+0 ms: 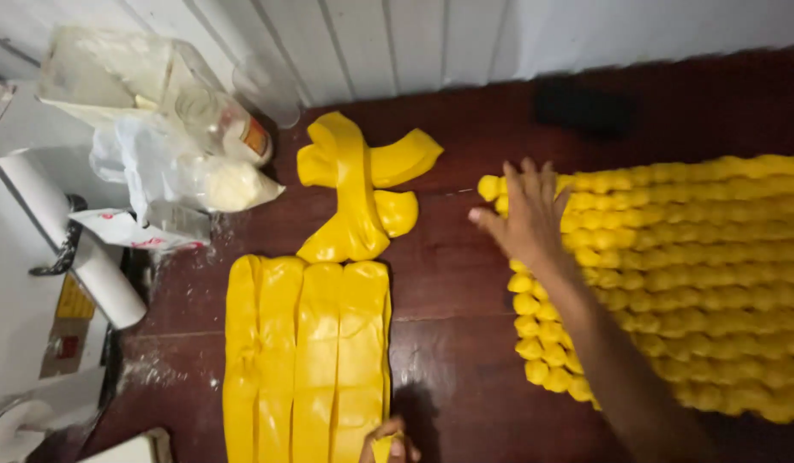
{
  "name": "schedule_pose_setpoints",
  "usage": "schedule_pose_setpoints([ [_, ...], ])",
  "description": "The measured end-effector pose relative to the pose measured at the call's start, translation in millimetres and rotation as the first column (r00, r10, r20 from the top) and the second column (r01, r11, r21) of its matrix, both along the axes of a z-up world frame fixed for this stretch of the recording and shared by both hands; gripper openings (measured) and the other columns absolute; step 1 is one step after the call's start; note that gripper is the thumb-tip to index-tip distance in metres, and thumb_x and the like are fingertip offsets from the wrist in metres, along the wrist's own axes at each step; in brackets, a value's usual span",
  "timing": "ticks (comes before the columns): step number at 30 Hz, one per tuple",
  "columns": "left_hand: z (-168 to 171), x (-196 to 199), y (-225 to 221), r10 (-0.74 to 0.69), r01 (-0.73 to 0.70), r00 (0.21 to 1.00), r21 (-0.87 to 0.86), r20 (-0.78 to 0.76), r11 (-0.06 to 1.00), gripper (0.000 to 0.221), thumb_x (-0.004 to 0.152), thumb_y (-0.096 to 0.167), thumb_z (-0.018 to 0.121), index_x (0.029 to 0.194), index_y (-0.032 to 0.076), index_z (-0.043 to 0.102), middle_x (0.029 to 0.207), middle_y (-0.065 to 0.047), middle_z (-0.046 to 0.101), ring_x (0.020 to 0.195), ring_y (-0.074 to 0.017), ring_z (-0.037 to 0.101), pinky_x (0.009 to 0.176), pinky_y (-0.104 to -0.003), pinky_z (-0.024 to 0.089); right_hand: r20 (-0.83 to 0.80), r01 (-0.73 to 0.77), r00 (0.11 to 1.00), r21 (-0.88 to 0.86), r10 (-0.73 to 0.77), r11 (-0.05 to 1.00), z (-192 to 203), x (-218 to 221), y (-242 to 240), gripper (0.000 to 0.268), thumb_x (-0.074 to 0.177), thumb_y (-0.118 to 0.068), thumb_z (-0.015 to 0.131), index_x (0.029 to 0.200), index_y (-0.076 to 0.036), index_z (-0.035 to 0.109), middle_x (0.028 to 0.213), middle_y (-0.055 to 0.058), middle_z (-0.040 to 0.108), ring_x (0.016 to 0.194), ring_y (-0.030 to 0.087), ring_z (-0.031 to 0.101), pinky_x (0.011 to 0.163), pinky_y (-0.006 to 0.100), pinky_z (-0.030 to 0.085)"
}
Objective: The recorder is shaping yellow dough into small balls and placing them on a tray for baking.
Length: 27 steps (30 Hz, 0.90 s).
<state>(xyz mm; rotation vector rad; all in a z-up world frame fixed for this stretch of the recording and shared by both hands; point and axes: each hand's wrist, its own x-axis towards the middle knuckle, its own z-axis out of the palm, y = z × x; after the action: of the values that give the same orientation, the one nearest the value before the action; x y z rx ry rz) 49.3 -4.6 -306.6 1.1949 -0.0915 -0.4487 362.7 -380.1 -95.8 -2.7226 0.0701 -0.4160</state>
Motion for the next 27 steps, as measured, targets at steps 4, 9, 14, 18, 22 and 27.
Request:
schedule_pose_setpoints([
  [4,74,29,-61,0.537,-0.382,0.827,-0.536,0.165,0.753,0.068,0.105,0.021,0.063,0.154,-0.01,0.027,0.123,-0.04,0.063,0.112,-0.0397,0.066,0.105,-0.053,0.046,-0.052,-0.077,0.991,0.513,0.12,0.855,95,-150,82,0.066,0.084,-0.026,0.071,0.139,0.002,0.047,0.125,0.021,0.057,0.104,0.031,0.061,0.084,0.044,0.056],
  [9,249,43,-50,-0.035,0.012,0.973,0.102,0.228,0.995,0.072,0.095,0.025,0.053,0.158,0.0,0.029,0.169,-0.015,0.027,0.157,-0.0266,0.022,0.124,-0.037,0.013,-0.006,-0.339,0.872,0.716,0.49,0.611,100,-287,190,0.035,0.078,-0.004,0.065,0.113,-0.003,0.067,0.109,0.009,0.073,0.088,0.021,0.066,0.08,0.033,0.055],
  [14,298,18,17,-0.292,0.269,0.935,0.131,0.202,0.954,0.075,0.081,0.014,0.051,0.154,0.006,0.038,0.149,-0.014,0.055,0.13,-0.0276,0.055,0.106,-0.034,0.042,-0.132,-0.136,0.96,0.554,0.248,0.821,127,-334,211,0.043,0.075,-0.008,0.073,0.118,-0.01,0.067,0.1,0.002,0.073,0.075,0.015,0.066,0.064,0.026,0.054],
  [18,351,-13,42,-0.305,0.068,0.834,0.463,0.46,0.884,0.053,0.079,0.015,0.069,0.13,0.008,0.061,0.109,-0.013,0.075,0.087,-0.0314,0.073,0.072,-0.037,0.057,-0.012,-0.323,0.942,0.234,0.335,0.917,182,-358,241,0.032,0.084,-0.018,0.072,0.113,-0.006,0.064,0.094,0.007,0.072,0.069,0.025,0.069,0.061,0.034,0.054],
  [22,360,-23,48,-0.179,-0.198,0.688,0.419,0.704,0.886,0.014,0.083,0.015,0.071,0.087,0.007,0.061,0.076,-0.013,0.069,0.064,-0.0373,0.065,0.057,-0.045,0.049,0.106,-0.42,0.906,0.101,0.41,0.902,201,-366,262,0.021,0.088,-0.019,0.07,0.101,-0.005,0.062,0.082,0.006,0.065,0.055,0.024,0.059,0.051,0.035,0.048],
  [27,364,-32,47,-0.294,0.11,0.732,0.32,0.614,0.941,0.018,0.085,0.013,0.067,0.101,0.005,0.067,0.077,-0.013,0.072,0.058,-0.032,0.064,0.054,-0.039,0.051,0.301,-0.234,0.946,0.376,0.12,0.897,152,-383,250,0.016,0.076,-0.013,0.074,0.084,-0.009,0.061,0.073,0.001,0.064,0.053,0.015,0.056,0.051,0.027,0.049],
])
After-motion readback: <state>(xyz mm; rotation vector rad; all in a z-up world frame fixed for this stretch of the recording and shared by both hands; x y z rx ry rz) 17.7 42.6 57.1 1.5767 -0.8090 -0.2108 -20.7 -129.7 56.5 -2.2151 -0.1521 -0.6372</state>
